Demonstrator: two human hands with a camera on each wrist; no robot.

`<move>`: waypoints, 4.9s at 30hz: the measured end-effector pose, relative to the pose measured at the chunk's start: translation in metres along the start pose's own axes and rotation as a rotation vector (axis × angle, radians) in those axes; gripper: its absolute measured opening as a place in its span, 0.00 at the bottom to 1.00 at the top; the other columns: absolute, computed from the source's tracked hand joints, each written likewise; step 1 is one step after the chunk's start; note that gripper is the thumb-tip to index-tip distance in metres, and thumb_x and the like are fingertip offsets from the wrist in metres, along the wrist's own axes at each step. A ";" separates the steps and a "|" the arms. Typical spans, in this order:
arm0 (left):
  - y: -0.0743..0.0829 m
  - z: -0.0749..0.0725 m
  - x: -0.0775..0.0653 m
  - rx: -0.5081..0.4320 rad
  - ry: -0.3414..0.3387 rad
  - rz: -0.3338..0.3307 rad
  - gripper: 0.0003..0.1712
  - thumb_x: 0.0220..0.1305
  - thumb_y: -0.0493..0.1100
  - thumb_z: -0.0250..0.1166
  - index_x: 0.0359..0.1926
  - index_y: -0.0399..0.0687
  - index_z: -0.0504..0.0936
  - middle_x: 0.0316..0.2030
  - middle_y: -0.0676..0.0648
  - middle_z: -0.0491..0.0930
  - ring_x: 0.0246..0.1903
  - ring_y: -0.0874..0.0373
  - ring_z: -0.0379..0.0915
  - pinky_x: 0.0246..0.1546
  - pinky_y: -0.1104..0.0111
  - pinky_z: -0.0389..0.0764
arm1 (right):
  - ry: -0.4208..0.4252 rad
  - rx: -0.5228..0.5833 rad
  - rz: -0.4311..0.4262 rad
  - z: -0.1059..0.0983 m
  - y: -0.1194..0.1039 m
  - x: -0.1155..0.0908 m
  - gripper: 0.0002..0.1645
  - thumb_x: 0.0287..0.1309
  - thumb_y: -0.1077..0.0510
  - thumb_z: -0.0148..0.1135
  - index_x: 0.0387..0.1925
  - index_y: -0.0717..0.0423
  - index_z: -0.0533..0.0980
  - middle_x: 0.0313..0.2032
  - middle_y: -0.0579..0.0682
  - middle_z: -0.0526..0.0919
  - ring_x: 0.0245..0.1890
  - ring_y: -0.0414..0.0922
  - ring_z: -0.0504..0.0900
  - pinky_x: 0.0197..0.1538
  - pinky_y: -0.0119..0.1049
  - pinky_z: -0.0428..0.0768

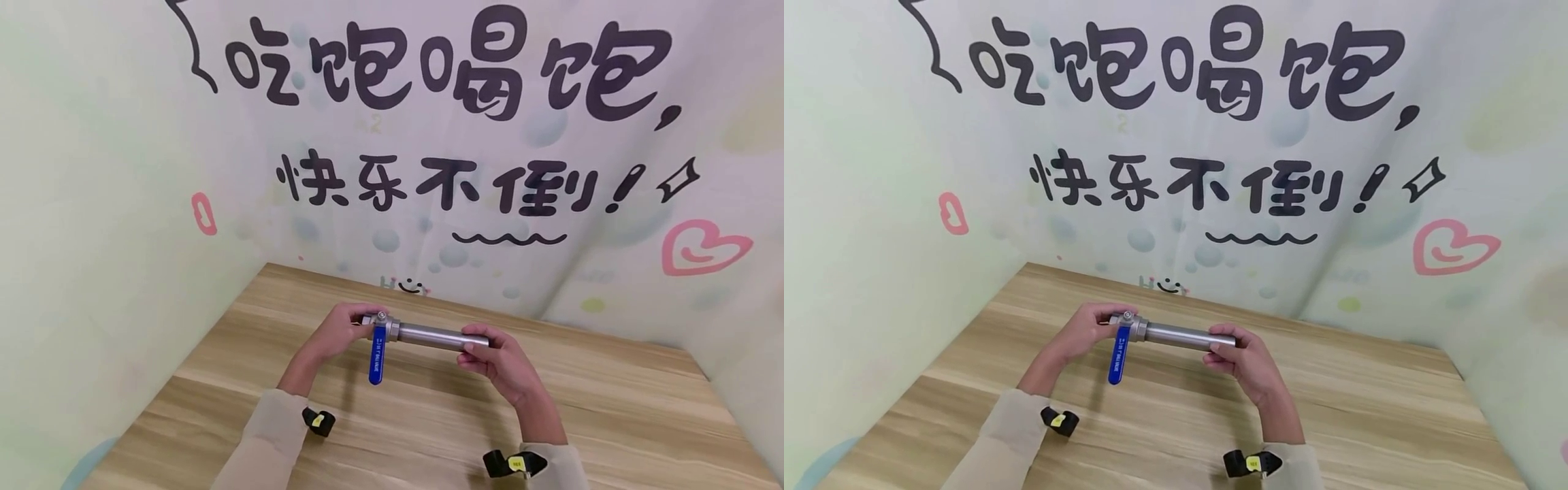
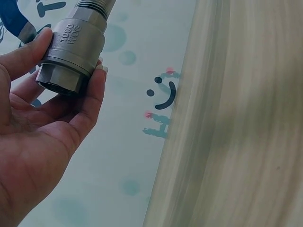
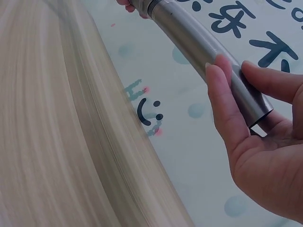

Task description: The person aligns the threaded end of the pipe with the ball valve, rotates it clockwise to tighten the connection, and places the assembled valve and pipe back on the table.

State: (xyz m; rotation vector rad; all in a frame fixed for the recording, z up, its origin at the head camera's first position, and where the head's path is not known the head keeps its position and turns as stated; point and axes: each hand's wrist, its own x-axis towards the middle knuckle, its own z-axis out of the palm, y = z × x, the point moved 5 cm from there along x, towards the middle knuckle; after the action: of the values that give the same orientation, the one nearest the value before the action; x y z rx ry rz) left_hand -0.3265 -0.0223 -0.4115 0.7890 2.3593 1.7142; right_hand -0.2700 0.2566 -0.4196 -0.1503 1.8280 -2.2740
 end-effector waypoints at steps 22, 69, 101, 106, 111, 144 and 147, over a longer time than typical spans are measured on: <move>0.002 0.000 0.001 -0.009 0.033 0.019 0.18 0.66 0.33 0.61 0.56 0.46 0.82 0.50 0.42 0.83 0.38 0.53 0.77 0.42 0.63 0.82 | 0.031 -0.019 0.027 -0.003 0.002 0.000 0.19 0.60 0.68 0.61 0.54 0.62 0.75 0.45 0.56 0.78 0.35 0.47 0.86 0.49 0.46 0.82; -0.001 0.000 0.002 -0.005 0.036 0.046 0.18 0.66 0.33 0.60 0.56 0.42 0.81 0.51 0.40 0.82 0.39 0.50 0.78 0.41 0.64 0.83 | 0.035 -0.031 0.017 -0.003 -0.002 -0.003 0.19 0.57 0.71 0.61 0.50 0.56 0.77 0.44 0.56 0.76 0.32 0.44 0.85 0.43 0.38 0.85; 0.000 0.004 0.000 -0.016 0.038 0.052 0.19 0.65 0.30 0.60 0.57 0.37 0.80 0.53 0.37 0.80 0.38 0.52 0.79 0.40 0.67 0.83 | 0.069 -0.060 0.044 -0.003 0.001 -0.003 0.26 0.62 0.63 0.62 0.58 0.71 0.68 0.38 0.56 0.80 0.30 0.44 0.85 0.40 0.37 0.85; 0.001 0.004 0.000 -0.012 0.038 0.050 0.19 0.65 0.30 0.60 0.57 0.37 0.80 0.53 0.38 0.81 0.39 0.50 0.79 0.39 0.67 0.83 | 0.086 -0.057 0.046 -0.003 0.000 -0.003 0.22 0.62 0.62 0.62 0.55 0.67 0.71 0.39 0.56 0.79 0.30 0.44 0.85 0.40 0.37 0.85; 0.002 0.004 0.000 -0.018 0.045 0.050 0.19 0.65 0.29 0.60 0.56 0.38 0.81 0.51 0.37 0.81 0.37 0.53 0.80 0.39 0.66 0.84 | 0.098 -0.039 0.063 -0.002 0.002 -0.002 0.17 0.61 0.63 0.63 0.52 0.61 0.76 0.39 0.56 0.80 0.30 0.44 0.85 0.40 0.37 0.85; 0.000 0.001 0.001 0.002 0.048 0.034 0.19 0.66 0.32 0.60 0.56 0.42 0.81 0.51 0.40 0.82 0.38 0.54 0.79 0.41 0.64 0.83 | 0.078 0.003 0.054 0.000 0.000 -0.001 0.14 0.61 0.67 0.60 0.47 0.54 0.79 0.41 0.56 0.76 0.26 0.43 0.84 0.36 0.34 0.85; 0.000 0.001 0.001 -0.002 0.046 0.034 0.19 0.65 0.32 0.61 0.56 0.42 0.81 0.51 0.40 0.82 0.38 0.53 0.79 0.41 0.64 0.83 | 0.080 0.009 0.068 0.000 0.001 -0.002 0.13 0.63 0.66 0.60 0.49 0.55 0.77 0.42 0.56 0.77 0.28 0.43 0.85 0.37 0.36 0.85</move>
State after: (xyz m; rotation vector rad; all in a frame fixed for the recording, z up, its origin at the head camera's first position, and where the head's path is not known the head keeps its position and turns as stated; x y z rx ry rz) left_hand -0.3272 -0.0211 -0.4116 0.8030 2.3869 1.7658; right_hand -0.2681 0.2568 -0.4205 0.0041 1.8315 -2.2727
